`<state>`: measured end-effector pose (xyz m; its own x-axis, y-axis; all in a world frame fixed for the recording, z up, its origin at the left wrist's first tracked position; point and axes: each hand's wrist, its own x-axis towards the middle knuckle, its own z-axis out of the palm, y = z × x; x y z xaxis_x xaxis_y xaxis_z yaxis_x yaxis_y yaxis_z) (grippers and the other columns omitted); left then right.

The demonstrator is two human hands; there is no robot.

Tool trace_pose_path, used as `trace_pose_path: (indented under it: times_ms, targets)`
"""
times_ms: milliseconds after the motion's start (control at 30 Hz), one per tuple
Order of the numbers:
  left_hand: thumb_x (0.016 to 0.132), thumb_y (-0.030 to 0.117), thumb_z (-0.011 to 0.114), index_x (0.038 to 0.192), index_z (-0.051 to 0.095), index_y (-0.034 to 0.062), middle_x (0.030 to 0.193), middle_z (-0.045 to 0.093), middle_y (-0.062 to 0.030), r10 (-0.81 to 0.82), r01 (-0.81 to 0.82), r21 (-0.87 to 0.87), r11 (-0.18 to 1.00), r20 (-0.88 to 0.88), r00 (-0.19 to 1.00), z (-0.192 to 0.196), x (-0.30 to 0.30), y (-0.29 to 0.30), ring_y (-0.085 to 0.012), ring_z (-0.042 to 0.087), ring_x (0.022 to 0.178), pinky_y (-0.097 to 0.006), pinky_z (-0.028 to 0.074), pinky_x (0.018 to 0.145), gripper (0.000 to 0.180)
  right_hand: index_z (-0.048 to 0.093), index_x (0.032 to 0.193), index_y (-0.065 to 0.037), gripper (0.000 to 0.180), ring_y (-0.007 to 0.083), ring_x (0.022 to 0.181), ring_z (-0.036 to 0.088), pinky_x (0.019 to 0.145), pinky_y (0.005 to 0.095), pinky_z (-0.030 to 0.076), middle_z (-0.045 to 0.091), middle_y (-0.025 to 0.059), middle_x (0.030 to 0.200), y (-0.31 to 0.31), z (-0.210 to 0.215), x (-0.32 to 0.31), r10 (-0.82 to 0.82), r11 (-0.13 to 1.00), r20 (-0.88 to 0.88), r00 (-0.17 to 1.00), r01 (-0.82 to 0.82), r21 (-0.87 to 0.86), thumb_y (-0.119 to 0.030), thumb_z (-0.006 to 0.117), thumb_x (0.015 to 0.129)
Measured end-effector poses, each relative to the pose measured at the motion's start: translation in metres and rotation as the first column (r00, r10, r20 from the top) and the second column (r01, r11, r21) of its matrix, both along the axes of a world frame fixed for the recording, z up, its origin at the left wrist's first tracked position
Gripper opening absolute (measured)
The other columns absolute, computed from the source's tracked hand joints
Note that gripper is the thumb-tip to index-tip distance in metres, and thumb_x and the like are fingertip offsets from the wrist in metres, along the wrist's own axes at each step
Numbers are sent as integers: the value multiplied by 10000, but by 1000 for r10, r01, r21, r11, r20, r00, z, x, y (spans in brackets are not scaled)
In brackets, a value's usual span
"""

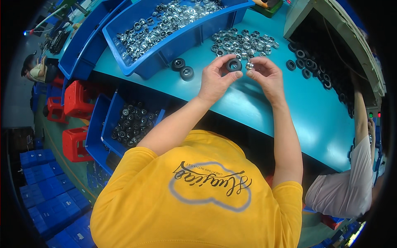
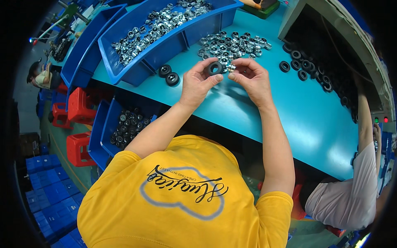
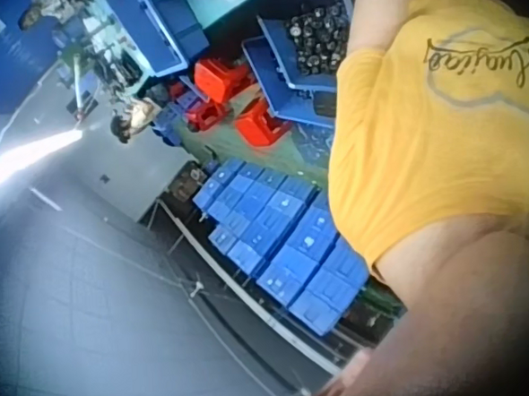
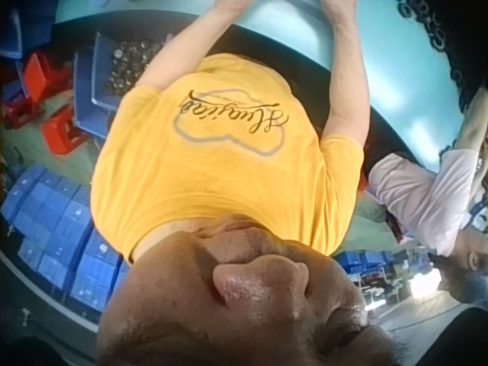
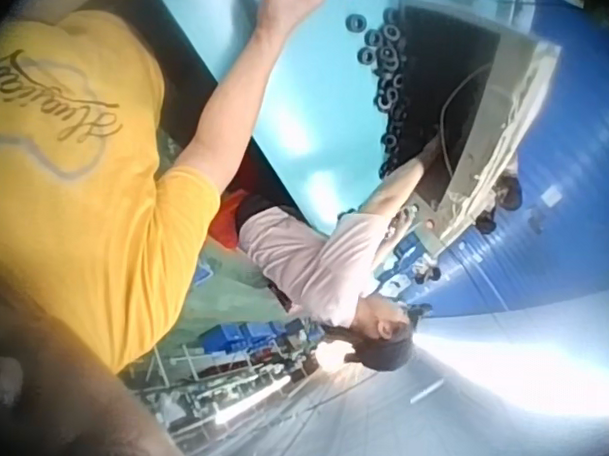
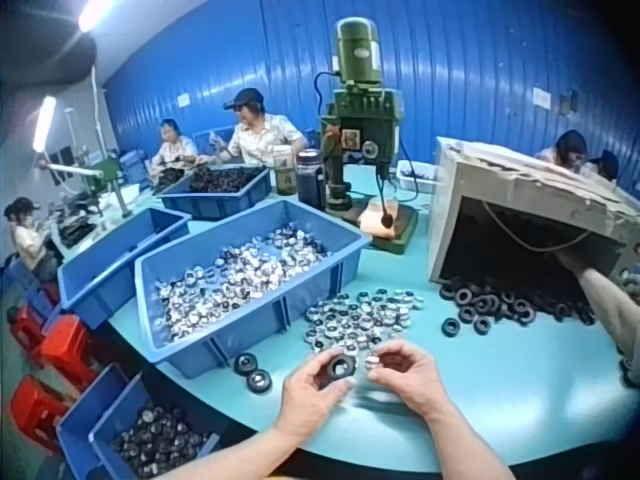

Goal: Assembling metal bearings into rubber wheel parts at a factory workstation.

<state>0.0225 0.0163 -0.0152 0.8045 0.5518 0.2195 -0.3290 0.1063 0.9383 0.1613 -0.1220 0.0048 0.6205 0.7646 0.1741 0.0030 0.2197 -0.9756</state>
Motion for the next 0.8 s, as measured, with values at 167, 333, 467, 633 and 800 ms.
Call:
trace_pose_path:
  times_ms: [167,333,467,633,800]
  targets:
    - [920,58,718,1354,488,-13,1257,619,-108,-113,127,-134,983,103,988,-2,4,-1,-149,623,1082,-303,497,990,497,693,1101,-28,347,83,865,629,789,228,539,645,6,991,3,2,-6,10,1000,107,994,-11,10,42,809,782]
    - [994,184,639,1360,449,11,1235,629,-119,-204,216,-145,966,91,975,-1,3,-1,-177,616,1124,-348,496,1006,447,696,1094,-30,323,106,871,661,787,245,563,648,19,1009,4,6,-11,-5,1000,139,990,4,13,37,798,795]
    - [1062,327,502,1354,449,29,1210,638,-124,-258,271,-253,929,82,963,-7,3,-2,-211,626,1127,-390,506,1009,421,695,1098,-15,314,108,876,665,787,248,563,638,25,1015,5,6,-14,-32,999,275,961,42,-28,28,794,803]
    - [1087,419,356,1288,530,48,1192,656,-143,-397,449,-526,723,216,892,-4,0,7,-276,637,1103,-453,520,980,456,694,1107,-13,305,98,868,658,761,239,553,640,18,1014,4,6,-14,-50,997,152,987,40,72,15,792,820]
    - [1090,417,340,1244,576,57,1177,668,-142,-425,489,-599,634,259,867,4,-2,9,-296,636,1089,-474,527,954,457,687,1125,-18,308,87,873,650,765,233,542,653,12,1004,-2,13,-11,-81,997,93,992,79,19,7,788,835]
